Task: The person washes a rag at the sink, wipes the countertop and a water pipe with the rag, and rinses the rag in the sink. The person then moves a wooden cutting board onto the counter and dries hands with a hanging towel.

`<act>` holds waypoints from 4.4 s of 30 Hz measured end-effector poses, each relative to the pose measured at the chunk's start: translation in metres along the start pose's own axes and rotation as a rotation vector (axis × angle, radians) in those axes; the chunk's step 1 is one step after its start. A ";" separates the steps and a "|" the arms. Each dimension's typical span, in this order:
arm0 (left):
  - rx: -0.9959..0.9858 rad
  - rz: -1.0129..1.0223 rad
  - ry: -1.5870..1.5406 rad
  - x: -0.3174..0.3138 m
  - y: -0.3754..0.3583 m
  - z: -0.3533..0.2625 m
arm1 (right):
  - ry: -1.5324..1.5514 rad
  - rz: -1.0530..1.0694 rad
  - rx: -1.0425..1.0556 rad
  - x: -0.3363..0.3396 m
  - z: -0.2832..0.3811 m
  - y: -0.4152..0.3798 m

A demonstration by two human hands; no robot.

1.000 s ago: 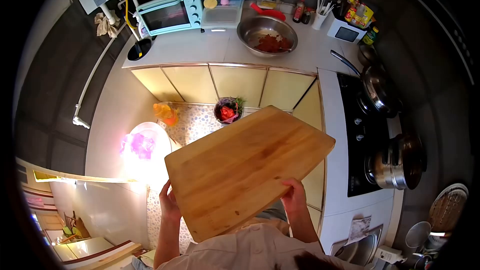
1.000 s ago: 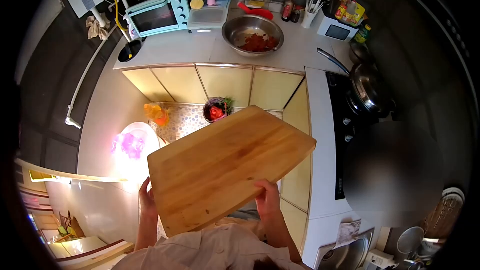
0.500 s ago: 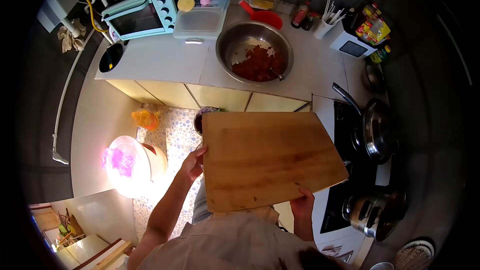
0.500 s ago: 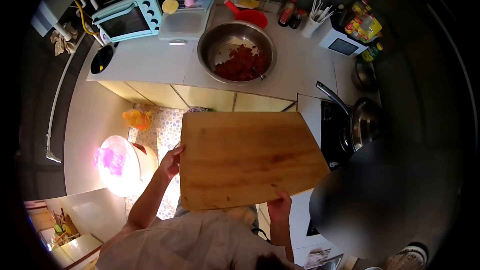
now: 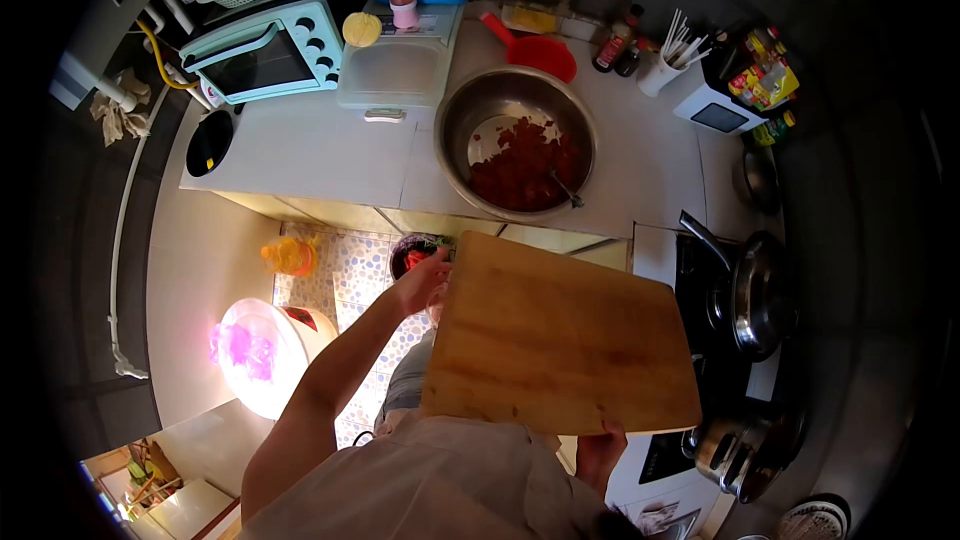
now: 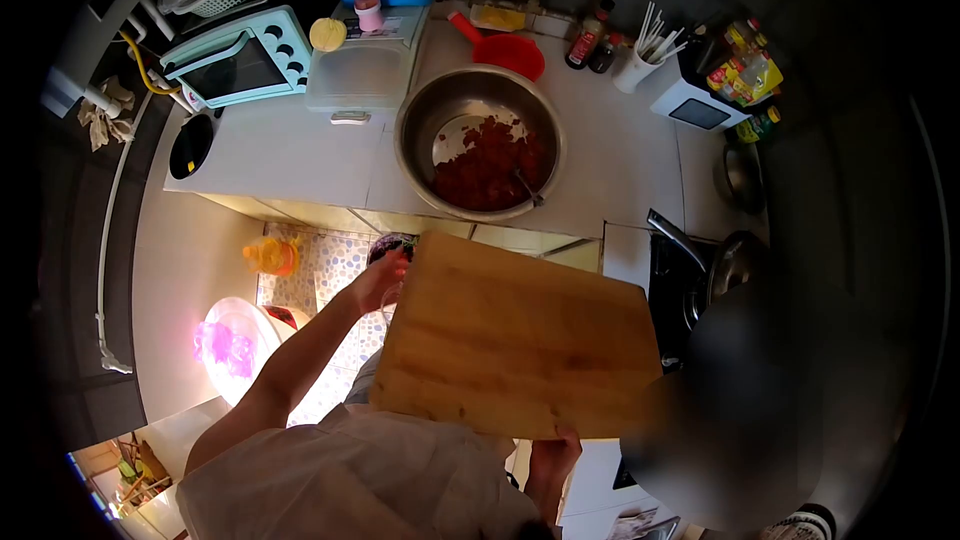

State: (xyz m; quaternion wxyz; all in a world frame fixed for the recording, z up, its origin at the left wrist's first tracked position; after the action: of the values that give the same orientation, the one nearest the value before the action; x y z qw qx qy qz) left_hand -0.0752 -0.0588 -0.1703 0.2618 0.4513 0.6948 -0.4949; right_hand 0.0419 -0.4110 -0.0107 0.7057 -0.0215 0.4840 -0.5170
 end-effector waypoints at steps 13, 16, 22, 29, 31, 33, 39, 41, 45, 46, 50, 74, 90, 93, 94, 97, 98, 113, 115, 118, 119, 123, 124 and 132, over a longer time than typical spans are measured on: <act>-0.317 -0.461 0.045 -0.010 0.109 -0.096 | -0.059 -0.112 0.088 -0.009 0.005 -0.042; -0.341 -0.530 0.015 -0.024 0.073 -0.089 | 0.017 -0.138 0.075 0.019 0.008 -0.041; -0.333 -0.595 -0.101 0.027 -0.050 -0.055 | -0.098 -0.128 0.095 0.012 0.018 -0.046; -0.522 -0.706 -0.172 0.107 -0.188 -0.063 | -0.153 -0.162 0.097 -0.009 0.021 -0.031; -0.612 -0.753 -0.220 0.142 -0.209 -0.080 | -0.133 -0.174 0.065 -0.014 0.015 -0.024; -0.748 -0.874 -0.287 0.141 -0.222 -0.106 | -0.100 -0.143 0.055 -0.025 0.010 -0.014; -0.840 -0.835 -0.377 0.230 -0.222 -0.158 | 0.036 0.012 0.000 -0.045 -0.026 0.039; -0.873 -0.756 -0.352 0.256 -0.215 -0.169 | 0.050 0.020 0.014 -0.069 -0.038 0.056; -0.918 -0.743 -0.345 0.254 -0.197 -0.179 | 0.053 0.048 0.007 -0.091 -0.060 0.088; -0.917 -0.705 -0.333 0.219 -0.191 -0.178 | 0.064 0.039 -0.005 -0.092 -0.064 0.096; -0.201 -0.768 -0.233 0.112 -0.151 -0.125 | 0.059 0.045 -0.034 -0.107 -0.070 0.119; -0.043 -0.880 1.294 0.033 0.108 -0.178 | -0.853 -0.003 -0.754 -0.068 -0.101 0.331; 0.112 -1.046 1.494 0.002 0.103 -0.191 | -1.309 0.327 -0.213 -0.202 -0.072 0.428; -0.209 -1.330 1.464 -0.010 0.078 -0.169 | -0.997 0.219 -0.065 -0.290 -0.062 0.514; -0.271 -1.367 1.437 -0.011 0.071 -0.155 | -1.035 0.203 0.015 -0.312 -0.063 0.533; -0.205 -1.224 1.000 -0.014 0.067 -0.106 | -1.298 0.170 0.372 -0.316 -0.077 0.628; 0.023 -1.050 0.576 -0.015 0.075 -0.078 | -1.369 0.182 0.417 -0.311 -0.081 0.651; 0.066 -0.451 -0.313 -0.033 0.163 -0.028 | -1.774 0.350 0.187 -0.349 0.043 0.646; 0.025 -0.469 -0.304 -0.041 0.160 -0.038 | -1.772 0.367 0.203 -0.337 0.041 0.659; -0.044 -0.460 -0.258 -0.041 0.164 -0.037 | -1.678 0.359 0.313 -0.324 0.034 0.683; -0.058 -0.451 -0.244 -0.039 0.166 -0.035 | -1.675 0.348 0.381 -0.319 0.030 0.697; -0.080 -0.540 -0.305 -0.044 0.164 -0.039 | -1.505 0.313 0.372 -0.344 0.026 0.691; -0.075 -0.542 -0.249 -0.046 0.164 -0.042 | -1.379 0.316 0.330 -0.348 0.023 0.692; 0.060 -0.509 -0.162 -0.042 0.198 -0.042 | -0.976 0.162 0.280 -0.330 0.023 0.635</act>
State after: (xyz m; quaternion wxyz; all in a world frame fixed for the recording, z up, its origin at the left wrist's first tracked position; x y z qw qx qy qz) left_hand 0.1228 -0.0151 -0.2100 0.1704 0.2285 0.7478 -0.5996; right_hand 0.5087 0.1209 -0.1173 0.8833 -0.1281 0.0247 -0.4503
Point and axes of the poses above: each hand's wrist, its own y-axis towards the middle knuckle, its own x-axis out of the back of the hand, z = x × y, the point moved 7 cm from there along y, towards the middle knuckle, and after that the axes turned 5 degrees about z, right-handed, at the moved point
